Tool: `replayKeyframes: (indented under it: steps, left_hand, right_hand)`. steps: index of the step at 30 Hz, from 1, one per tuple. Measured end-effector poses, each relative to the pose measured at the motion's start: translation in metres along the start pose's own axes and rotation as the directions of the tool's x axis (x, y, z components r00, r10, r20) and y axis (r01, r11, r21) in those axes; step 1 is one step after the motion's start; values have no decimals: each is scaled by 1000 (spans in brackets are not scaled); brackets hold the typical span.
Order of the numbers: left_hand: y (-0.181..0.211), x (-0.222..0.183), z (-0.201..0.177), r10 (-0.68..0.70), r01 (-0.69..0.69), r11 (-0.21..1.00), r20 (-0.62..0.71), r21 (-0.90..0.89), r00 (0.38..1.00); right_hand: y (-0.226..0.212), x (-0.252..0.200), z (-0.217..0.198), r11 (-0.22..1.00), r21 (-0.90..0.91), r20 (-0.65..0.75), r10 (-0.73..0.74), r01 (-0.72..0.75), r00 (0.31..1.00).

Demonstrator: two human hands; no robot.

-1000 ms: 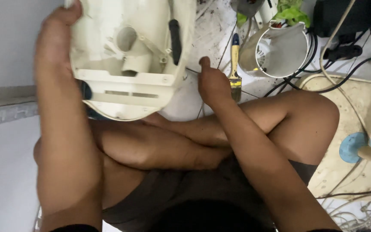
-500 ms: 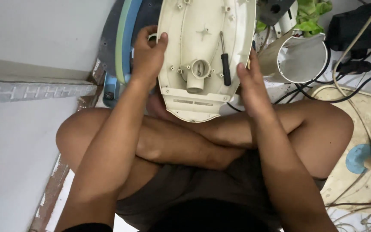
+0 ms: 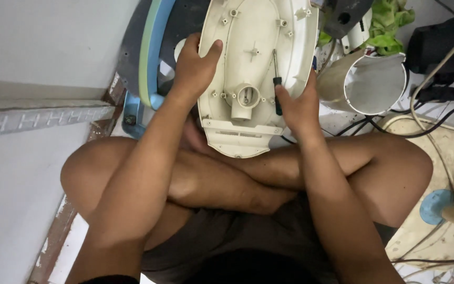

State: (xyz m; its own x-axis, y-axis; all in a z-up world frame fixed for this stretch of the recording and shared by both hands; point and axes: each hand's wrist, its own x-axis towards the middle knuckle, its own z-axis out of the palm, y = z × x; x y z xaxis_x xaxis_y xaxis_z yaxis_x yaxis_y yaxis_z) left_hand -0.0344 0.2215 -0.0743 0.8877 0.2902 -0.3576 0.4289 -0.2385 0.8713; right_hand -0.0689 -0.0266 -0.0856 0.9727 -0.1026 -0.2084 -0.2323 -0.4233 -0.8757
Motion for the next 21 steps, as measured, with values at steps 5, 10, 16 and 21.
replayKeyframes:
  steps: [5, 10, 16, 21]
  left_hand:
    - [-8, 14, 5, 155, -153, 988, -41, 32, 987]
    - [-14, 15, 3, 310, -294, 939, -67, 178, 949]
    - [-10, 6, 0, 452, -435, 878, -46, 201, 891]
    - [0, -6, -4, 501, -492, 857, -20, 153, 865]
  right_hand:
    - [-14, 10, 5, 958, 179, -23, 233, -226, 972]
    - [7, 17, 10, 997, 72, -158, 17, -5, 987]
    - [21, 15, 10, 996, 84, -184, 5, 10, 983]
    - [10, 5, 7, 997, 79, -270, 30, -9, 962]
